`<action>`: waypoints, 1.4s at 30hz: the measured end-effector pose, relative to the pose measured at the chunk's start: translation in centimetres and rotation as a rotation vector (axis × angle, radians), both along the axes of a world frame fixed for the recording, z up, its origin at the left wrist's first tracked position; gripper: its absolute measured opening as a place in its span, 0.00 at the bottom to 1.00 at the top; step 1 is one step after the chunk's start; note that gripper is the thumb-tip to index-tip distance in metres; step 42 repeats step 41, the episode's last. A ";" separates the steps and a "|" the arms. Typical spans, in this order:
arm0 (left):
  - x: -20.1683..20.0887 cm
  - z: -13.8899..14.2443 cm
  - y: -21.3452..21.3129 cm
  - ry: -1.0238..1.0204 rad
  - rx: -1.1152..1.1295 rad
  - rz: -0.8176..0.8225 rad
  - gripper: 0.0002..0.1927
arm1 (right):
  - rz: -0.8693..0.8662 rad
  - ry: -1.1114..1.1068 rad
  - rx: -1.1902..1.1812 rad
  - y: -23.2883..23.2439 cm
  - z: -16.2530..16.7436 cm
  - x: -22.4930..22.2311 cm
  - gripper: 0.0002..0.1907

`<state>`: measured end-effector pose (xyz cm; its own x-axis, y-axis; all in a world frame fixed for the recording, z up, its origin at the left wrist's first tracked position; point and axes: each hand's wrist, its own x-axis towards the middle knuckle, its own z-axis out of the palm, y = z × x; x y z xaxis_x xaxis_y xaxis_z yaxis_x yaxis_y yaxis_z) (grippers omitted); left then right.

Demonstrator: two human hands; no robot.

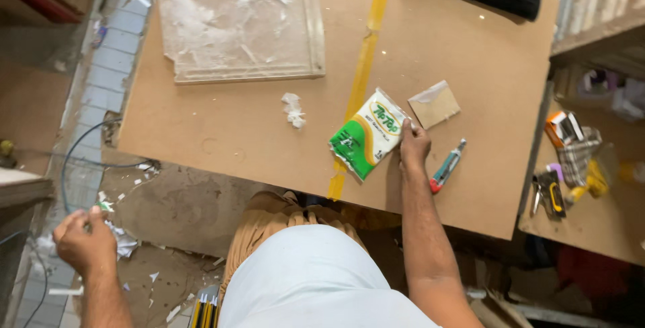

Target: The person spreads white glue over a large board using a small flat spreader, then lays a black embroidered fabric panel onto the glued board and presses it flat with both hands. They reposition the panel, apply more glue to another board, then carry a glue packet across the workshop, open it, and cut it with a utility knife.

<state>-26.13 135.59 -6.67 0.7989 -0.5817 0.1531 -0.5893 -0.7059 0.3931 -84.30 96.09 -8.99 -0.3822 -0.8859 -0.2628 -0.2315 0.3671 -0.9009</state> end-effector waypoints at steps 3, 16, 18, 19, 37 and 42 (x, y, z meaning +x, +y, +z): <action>1.3 0.8 0.2 -0.002 -0.044 -0.015 0.10 | 0.051 -0.071 -0.080 -0.5 0.6 1.4 0.18; 17.6 -0.4 -11.4 0.115 -0.027 0.016 0.19 | 0.143 -0.241 -0.480 -1.9 16.0 23.8 0.12; 21.8 -0.4 -14.6 0.132 -0.099 -0.051 0.17 | 0.063 -0.385 -0.523 -5.3 16.7 27.2 0.11; 23.5 -0.5 -15.0 0.143 -0.122 -0.078 0.16 | 0.019 -0.478 -0.518 -6.5 16.7 28.5 0.11; 27.4 -4.3 -21.5 0.935 0.055 0.272 0.15 | -0.612 0.557 0.131 -4.3 4.2 11.7 0.19; 25.3 -6.5 -22.5 0.894 -0.093 0.079 0.25 | -0.581 0.682 0.577 -7.7 6.3 8.5 0.34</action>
